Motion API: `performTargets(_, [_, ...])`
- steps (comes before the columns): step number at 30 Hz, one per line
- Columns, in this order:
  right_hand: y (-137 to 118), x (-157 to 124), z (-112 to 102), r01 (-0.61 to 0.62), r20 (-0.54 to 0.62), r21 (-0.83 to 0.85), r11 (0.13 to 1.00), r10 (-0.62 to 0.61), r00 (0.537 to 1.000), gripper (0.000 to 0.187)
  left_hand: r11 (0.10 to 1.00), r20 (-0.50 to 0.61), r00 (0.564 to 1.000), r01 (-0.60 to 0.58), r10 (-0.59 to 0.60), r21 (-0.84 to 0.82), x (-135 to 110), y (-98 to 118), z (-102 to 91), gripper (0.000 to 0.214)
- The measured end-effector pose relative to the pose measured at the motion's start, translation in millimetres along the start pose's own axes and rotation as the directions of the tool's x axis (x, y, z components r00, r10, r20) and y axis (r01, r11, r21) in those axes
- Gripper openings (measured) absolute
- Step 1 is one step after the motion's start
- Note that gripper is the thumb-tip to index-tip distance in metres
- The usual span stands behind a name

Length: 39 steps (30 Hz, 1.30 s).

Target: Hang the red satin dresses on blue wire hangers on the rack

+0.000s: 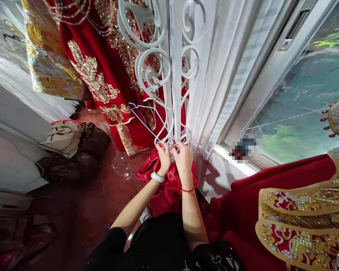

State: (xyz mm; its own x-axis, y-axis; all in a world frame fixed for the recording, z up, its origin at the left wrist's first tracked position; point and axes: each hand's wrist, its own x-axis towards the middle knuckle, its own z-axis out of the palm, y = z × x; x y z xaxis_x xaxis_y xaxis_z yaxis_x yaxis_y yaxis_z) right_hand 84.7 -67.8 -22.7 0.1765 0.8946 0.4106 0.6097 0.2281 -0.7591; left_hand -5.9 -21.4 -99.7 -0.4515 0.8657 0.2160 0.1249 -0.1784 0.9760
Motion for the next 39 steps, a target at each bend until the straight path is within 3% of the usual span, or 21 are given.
performTargets(3, [-6.5, -5.6, 8.6, -0.062, -0.125, 0.010, 0.998, 0.063, 0.990, 0.027, 0.999, -0.032, 0.999, 0.035, -0.034, 0.009, 3.5, -0.3, -2.0, 0.020])
performTargets(6, [-13.4, -12.8, 22.1, -0.042, -0.248, 0.044, 0.998, 0.052, 0.967, 0.035, 1.000, -0.039, 0.999, 0.031, -0.031, 0.000, 4.2, 1.6, -2.3, 0.012])
performTargets(11, [-11.6, -15.1, 33.1, -0.011, -0.304, 0.006, 1.000, 0.012, 0.952, 0.033, 0.996, 0.062, 0.997, 0.041, -0.037, -0.078, 10.7, 4.2, -12.6, 0.013])
performTargets(14, [-2.4, -6.0, 25.4, -0.003, -0.317, 0.005, 1.000, 0.004, 0.949, 0.030, 0.988, 0.150, 0.986, 0.089, -0.070, -0.124, 21.1, 3.3, -38.5, 0.012])
performTargets(17, [6.0, 6.3, 15.1, -0.049, -0.330, -0.043, 0.998, 0.032, 0.943, 0.030, 0.975, 0.134, 0.985, 0.133, -0.110, -0.180, 34.4, 1.4, -80.2, 0.019])
performTargets(22, [13.9, 25.7, 9.7, -0.121, -0.353, -0.011, 0.993, 0.109, 0.929, 0.034, 0.974, -0.026, 0.994, 0.100, -0.108, -0.201, 57.0, 3.5, -143.7, 0.027])
performTargets(26, [22.6, 49.1, -2.7, -0.095, -0.403, 0.026, 0.995, 0.097, 0.910, 0.023, 0.984, -0.181, 0.982, 0.016, -0.048, -0.178, 69.9, 16.9, -168.0, 0.029])
performTargets(28, [28.8, 64.8, -15.8, -0.049, -0.393, 0.007, 0.999, 0.047, 0.918, 0.023, 0.983, -0.224, 0.974, -0.076, 0.038, -0.164, 74.3, 26.9, -173.7, 0.030])
performTargets(31, [37.8, 86.6, -35.9, 0.073, -0.297, 0.020, 0.997, -0.063, 0.953, 0.029, 0.974, -0.195, 0.969, -0.178, 0.149, -0.143, 80.4, 40.7, -177.7, 0.030])
performTargets(35, [44.5, 102.1, -49.2, 0.172, -0.192, 0.085, 0.981, -0.153, 0.969, 0.032, 0.970, -0.173, 0.967, -0.212, 0.190, -0.121, 90.3, 50.1, -182.0, 0.031])
performTargets(37, [45.4, 105.4, -51.3, 0.190, -0.185, 0.095, 0.977, -0.171, 0.968, 0.029, 0.965, -0.186, 0.961, -0.229, 0.204, -0.125, 95.0, 54.0, -185.7, 0.032])
performTargets(39, [45.4, 107.5, -52.9, 0.210, -0.182, 0.086, 0.974, -0.192, 0.965, 0.026, 0.965, -0.130, 0.968, -0.232, 0.216, -0.122, 98.2, 60.9, -189.1, 0.032])
